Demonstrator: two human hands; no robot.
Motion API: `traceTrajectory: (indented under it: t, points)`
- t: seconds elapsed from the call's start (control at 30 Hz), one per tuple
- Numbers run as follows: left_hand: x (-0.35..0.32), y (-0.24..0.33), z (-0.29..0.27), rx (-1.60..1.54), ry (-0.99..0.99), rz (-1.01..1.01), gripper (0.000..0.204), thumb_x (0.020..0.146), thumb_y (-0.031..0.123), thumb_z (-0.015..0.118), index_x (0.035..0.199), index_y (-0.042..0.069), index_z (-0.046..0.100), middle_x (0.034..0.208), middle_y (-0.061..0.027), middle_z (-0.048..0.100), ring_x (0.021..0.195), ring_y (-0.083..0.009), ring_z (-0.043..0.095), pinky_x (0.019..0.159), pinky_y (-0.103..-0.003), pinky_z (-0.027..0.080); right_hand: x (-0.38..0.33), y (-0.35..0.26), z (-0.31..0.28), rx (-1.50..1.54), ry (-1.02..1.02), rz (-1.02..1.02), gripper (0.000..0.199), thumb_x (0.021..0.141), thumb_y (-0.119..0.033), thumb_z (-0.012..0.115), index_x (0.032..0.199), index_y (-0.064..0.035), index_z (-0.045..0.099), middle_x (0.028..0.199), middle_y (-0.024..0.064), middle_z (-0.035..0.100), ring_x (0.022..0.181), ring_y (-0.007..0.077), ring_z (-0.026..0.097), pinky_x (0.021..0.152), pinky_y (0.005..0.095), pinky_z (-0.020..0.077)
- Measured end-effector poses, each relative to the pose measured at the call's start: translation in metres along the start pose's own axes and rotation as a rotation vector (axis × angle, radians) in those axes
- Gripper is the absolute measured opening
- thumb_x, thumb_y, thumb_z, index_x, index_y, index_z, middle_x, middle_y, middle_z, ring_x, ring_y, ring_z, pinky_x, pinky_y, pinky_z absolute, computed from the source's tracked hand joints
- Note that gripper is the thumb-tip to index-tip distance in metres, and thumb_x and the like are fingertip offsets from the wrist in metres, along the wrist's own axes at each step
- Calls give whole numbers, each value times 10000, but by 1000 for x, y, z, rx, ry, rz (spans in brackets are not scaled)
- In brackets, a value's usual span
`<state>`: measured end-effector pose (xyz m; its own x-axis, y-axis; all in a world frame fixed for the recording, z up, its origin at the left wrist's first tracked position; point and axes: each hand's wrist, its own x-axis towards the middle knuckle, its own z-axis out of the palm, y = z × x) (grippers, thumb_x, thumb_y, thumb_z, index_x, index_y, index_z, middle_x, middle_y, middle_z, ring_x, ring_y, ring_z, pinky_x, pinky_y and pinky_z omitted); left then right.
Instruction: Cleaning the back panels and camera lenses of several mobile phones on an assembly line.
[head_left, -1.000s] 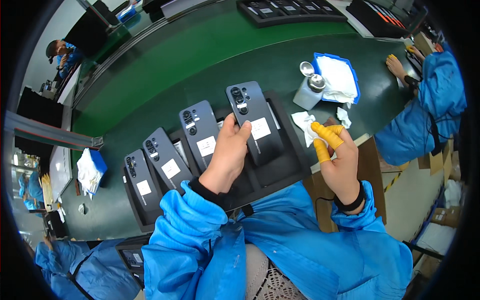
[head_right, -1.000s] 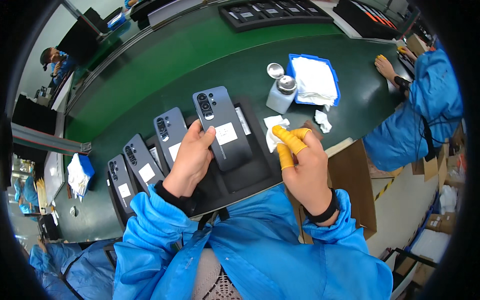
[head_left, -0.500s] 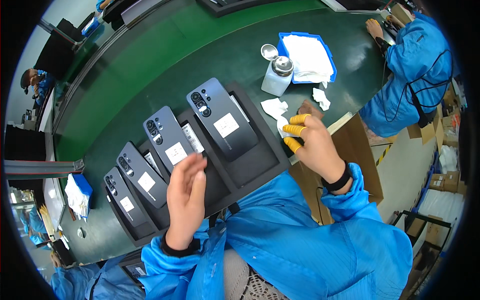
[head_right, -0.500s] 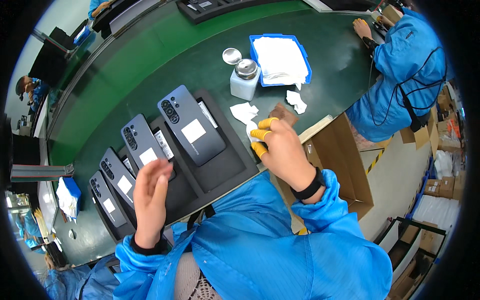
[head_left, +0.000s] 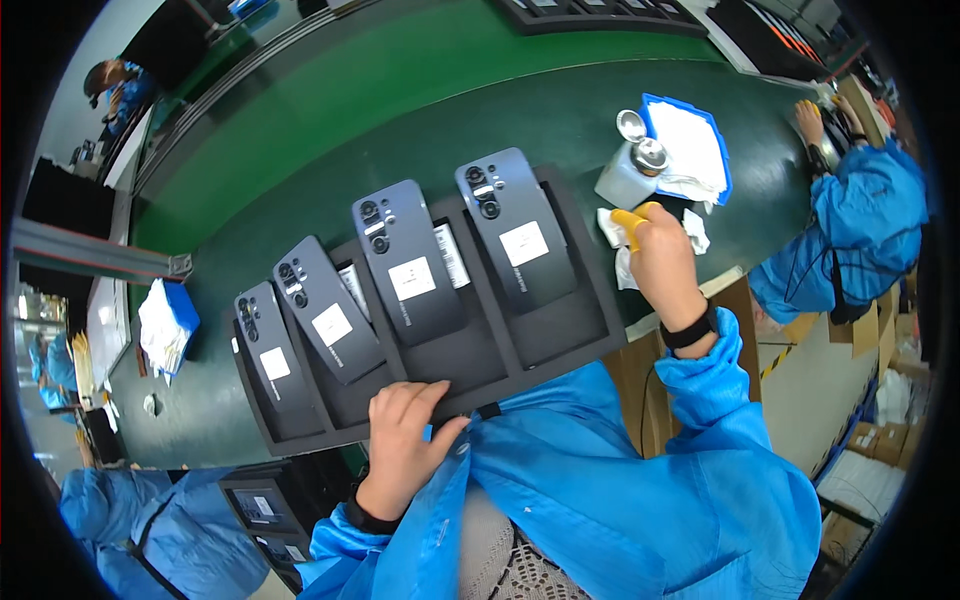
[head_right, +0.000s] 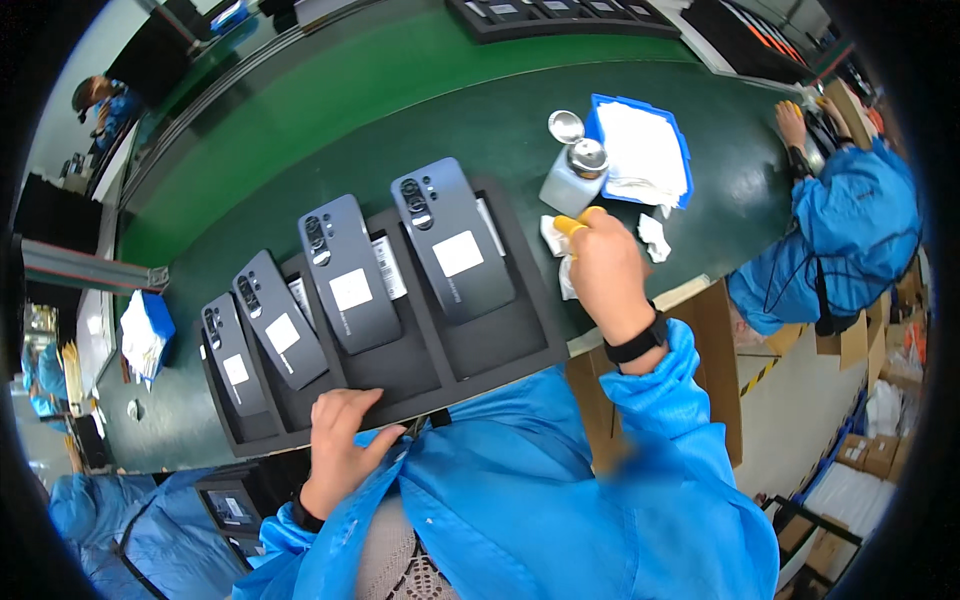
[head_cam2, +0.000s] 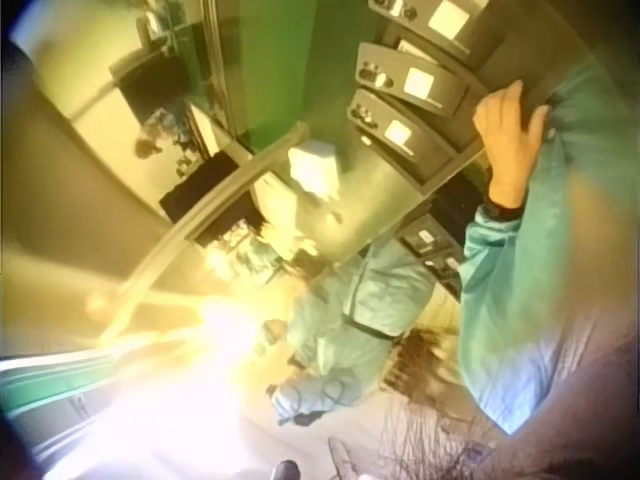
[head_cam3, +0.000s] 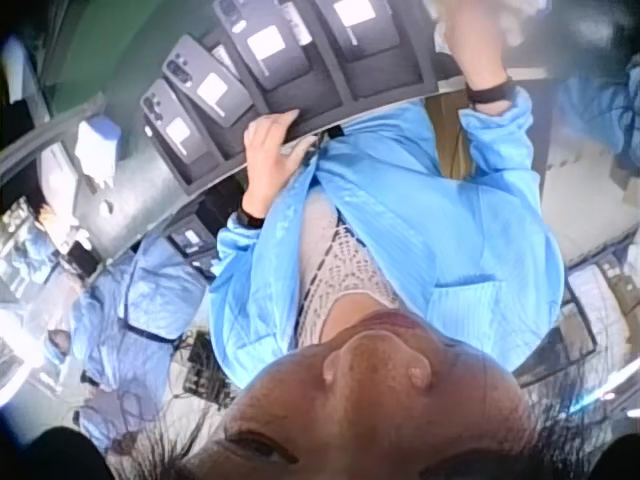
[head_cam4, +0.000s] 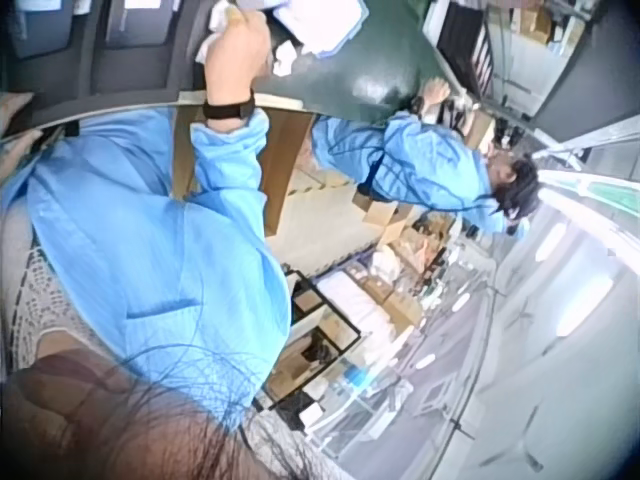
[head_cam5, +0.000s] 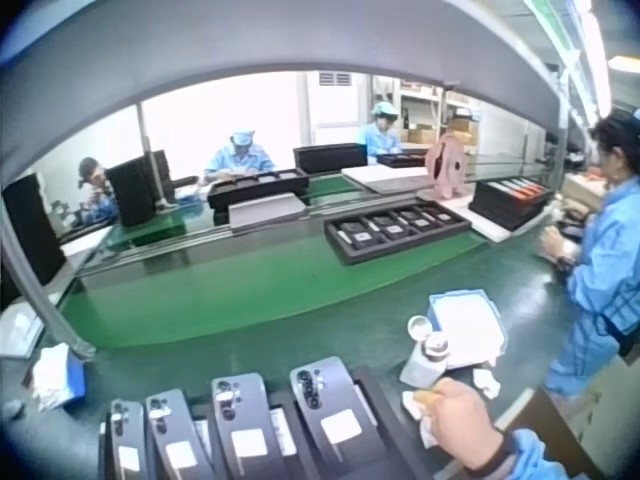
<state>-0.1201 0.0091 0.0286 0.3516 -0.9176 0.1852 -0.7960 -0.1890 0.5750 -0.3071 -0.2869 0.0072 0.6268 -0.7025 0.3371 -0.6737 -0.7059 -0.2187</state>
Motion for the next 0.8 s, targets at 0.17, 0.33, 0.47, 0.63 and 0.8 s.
traceTrajectory:
  t: [0.17,0.33,0.47,0.63,0.8]
  points:
    - [0,-4,21,105,79,103,399,594,191,836,949,70,698,835,-50,600,857,-248,551,813,-374,365,3,-16,-26,670,46,148,342,789,97,549,1084,-4,691,972,89,628,811,241,618,721,333,498]
    - [0,-5,23,105,111,101,350,566,183,844,862,67,697,762,-45,563,789,-238,523,760,-367,351,11,-41,-44,1922,-452,405,356,915,-33,561,1270,-3,573,1000,36,650,773,107,579,728,231,468]
    - [-1,-2,23,102,93,77,353,543,171,851,839,60,694,757,-48,562,780,-238,517,743,-366,342,9,-41,-39,2219,-626,485,360,910,-49,586,1267,0,570,991,47,651,701,100,537,723,274,450]
    - [3,2,16,98,10,43,432,566,207,855,939,57,696,766,-54,571,796,-244,520,756,-358,349,10,-51,-33,2289,-744,554,358,905,-46,592,1260,1,576,966,38,648,659,84,496,707,284,430]
    - [19,7,-6,-289,18,-63,524,723,260,803,1168,47,625,871,-71,634,834,-262,580,798,-374,427,0,-103,-26,1982,-847,502,334,911,-64,595,1238,6,602,941,18,642,696,75,509,673,227,415]
